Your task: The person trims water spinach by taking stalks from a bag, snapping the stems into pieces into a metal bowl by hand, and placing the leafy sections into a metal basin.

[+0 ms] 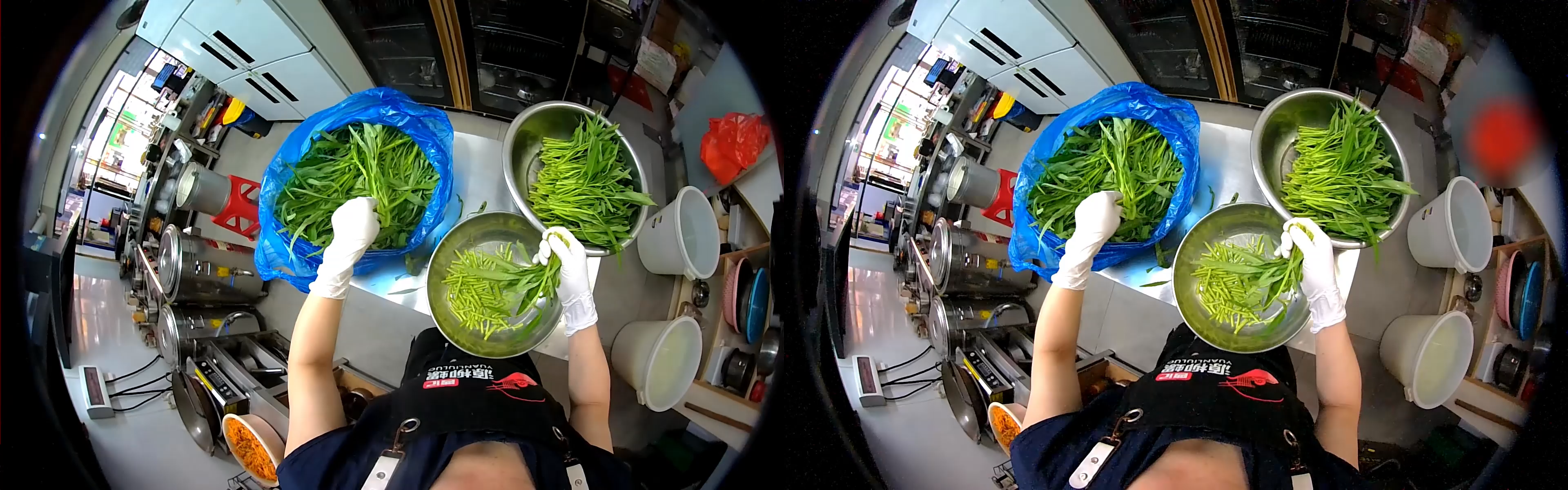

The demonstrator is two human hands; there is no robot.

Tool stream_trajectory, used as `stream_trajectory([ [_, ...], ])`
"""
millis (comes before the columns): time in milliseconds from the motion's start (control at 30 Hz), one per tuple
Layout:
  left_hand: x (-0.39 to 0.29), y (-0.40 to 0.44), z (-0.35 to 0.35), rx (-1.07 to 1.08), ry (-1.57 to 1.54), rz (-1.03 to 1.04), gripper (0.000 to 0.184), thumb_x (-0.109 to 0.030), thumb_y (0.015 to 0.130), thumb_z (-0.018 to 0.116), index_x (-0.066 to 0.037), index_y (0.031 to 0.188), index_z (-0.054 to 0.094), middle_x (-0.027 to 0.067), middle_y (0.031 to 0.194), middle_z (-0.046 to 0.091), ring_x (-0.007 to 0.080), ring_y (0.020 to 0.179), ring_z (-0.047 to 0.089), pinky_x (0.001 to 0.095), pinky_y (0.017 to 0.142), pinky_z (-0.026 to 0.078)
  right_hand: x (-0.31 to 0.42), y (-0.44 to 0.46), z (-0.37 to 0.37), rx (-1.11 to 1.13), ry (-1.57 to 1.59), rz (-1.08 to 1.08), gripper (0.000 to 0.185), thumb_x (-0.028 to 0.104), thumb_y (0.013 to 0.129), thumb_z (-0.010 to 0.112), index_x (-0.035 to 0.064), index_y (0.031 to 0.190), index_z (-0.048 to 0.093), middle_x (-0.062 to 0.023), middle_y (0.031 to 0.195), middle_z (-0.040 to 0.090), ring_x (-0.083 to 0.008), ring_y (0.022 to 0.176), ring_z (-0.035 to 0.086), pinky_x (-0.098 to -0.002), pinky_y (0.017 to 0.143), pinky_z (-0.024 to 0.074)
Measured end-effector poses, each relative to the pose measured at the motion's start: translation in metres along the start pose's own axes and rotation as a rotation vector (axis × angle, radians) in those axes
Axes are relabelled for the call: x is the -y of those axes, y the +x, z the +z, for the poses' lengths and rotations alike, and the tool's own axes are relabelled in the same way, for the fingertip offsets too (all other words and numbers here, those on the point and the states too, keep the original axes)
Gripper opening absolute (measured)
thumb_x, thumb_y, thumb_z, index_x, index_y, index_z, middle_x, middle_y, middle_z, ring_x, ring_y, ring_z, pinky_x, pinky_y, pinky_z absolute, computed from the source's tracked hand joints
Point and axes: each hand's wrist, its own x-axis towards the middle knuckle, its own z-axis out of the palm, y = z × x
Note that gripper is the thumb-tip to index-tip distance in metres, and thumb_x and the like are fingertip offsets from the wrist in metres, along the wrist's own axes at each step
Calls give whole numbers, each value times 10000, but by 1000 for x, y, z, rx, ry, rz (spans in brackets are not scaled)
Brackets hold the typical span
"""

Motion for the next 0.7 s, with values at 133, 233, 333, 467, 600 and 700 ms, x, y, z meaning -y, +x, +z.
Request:
stream_trajectory([
  [133,17,0,-27,9,33,-15,131,-139,721,634,-100,778,745,145,761,681,327,740,667,413,672,535,1,1,-5,15,6,26,115,106,956,526,2,974,573,-21,695,511,-102,577,462,-247,559,422],
  [233,26,5,-51,256,-224,-195,193,-197,775,677,-53,882,747,186,854,696,339,803,672,384,750,530,0,3,-5,25,59,64,125,101,961,514,-5,986,577,-16,684,500,-98,571,456,-239,541,404],
  [333,30,5,-73,367,-396,-207,229,-162,805,682,-16,974,733,195,890,707,301,820,686,347,772,514,-1,5,2,63,56,77,145,100,966,510,-14,1014,586,-10,685,497,-91,574,451,-235,546,405],
  [467,21,2,-99,263,-495,-331,215,-117,846,649,2,1011,719,166,895,720,230,806,679,324,781,505,-4,7,21,121,-110,63,175,119,942,549,-30,1015,606,-3,666,490,-81,564,459,-219,533,389],
  [600,34,-8,-83,47,-300,-194,185,-149,852,638,-6,935,722,166,847,704,267,786,677,346,743,512,-12,6,37,162,-262,131,164,121,935,564,-24,940,641,4,671,515,-72,561,459,-209,527,368],
  [700,37,-11,-95,-11,-468,-272,194,-165,854,629,-1,918,711,181,833,691,306,785,673,358,740,513,-17,7,44,182,-337,147,154,123,927,576,-13,919,649,7,667,523,-68,555,457,-211,523,371],
])
